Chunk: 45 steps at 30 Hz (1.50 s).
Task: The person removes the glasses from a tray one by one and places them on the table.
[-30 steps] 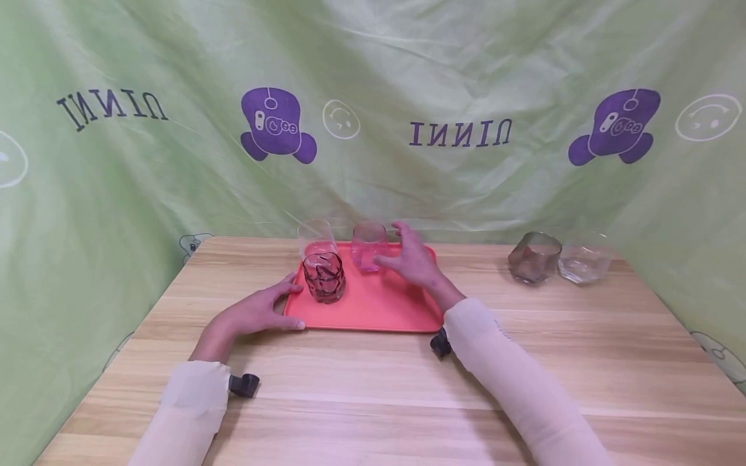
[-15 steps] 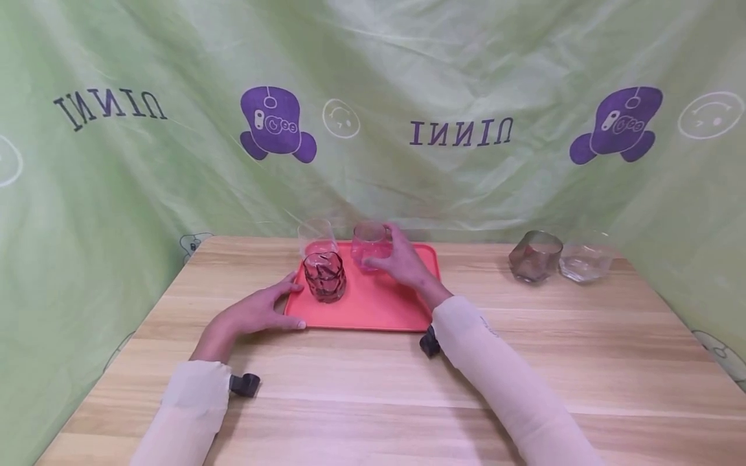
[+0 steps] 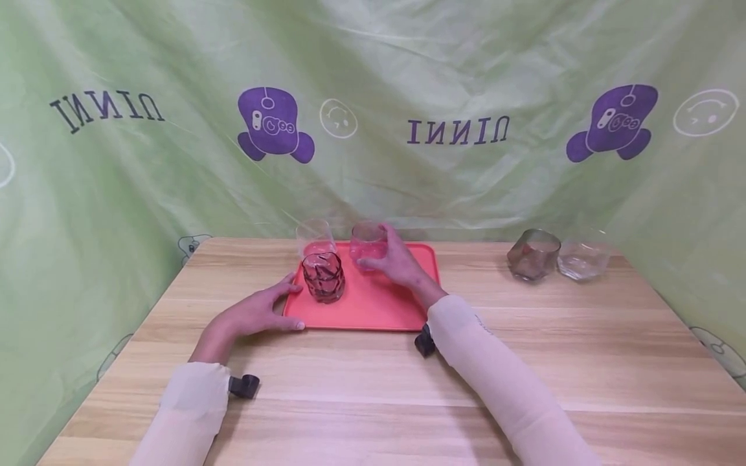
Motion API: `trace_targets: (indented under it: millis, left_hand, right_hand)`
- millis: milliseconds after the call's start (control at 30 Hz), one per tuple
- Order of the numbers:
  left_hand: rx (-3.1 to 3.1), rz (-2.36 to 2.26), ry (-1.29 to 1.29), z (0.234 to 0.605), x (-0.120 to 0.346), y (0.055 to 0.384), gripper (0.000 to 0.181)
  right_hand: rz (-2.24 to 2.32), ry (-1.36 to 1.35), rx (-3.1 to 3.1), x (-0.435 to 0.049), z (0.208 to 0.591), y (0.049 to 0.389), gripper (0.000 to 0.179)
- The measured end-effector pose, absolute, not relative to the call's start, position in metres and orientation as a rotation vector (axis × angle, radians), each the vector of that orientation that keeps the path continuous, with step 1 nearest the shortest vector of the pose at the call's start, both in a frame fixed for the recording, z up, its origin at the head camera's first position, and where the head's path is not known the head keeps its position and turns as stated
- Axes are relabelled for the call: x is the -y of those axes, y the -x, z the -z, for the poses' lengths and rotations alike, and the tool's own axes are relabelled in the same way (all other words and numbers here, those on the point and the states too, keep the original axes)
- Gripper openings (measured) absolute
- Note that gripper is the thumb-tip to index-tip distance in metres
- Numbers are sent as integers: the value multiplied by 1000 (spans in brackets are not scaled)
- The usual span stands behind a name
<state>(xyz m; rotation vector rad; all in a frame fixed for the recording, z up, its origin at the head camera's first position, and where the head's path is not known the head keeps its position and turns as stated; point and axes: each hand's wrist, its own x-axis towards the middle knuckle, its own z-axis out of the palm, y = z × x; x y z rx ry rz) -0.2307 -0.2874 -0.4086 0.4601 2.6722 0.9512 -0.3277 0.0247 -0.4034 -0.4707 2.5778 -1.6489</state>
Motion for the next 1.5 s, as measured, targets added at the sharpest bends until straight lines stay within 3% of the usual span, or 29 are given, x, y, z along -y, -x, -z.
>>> trace_targets:
  millis: [1500]
  left_hand:
    - [-2674,-949,-468,410,287,231,94]
  right_hand:
    - [1679,444,-2653,-24,404,329,81]
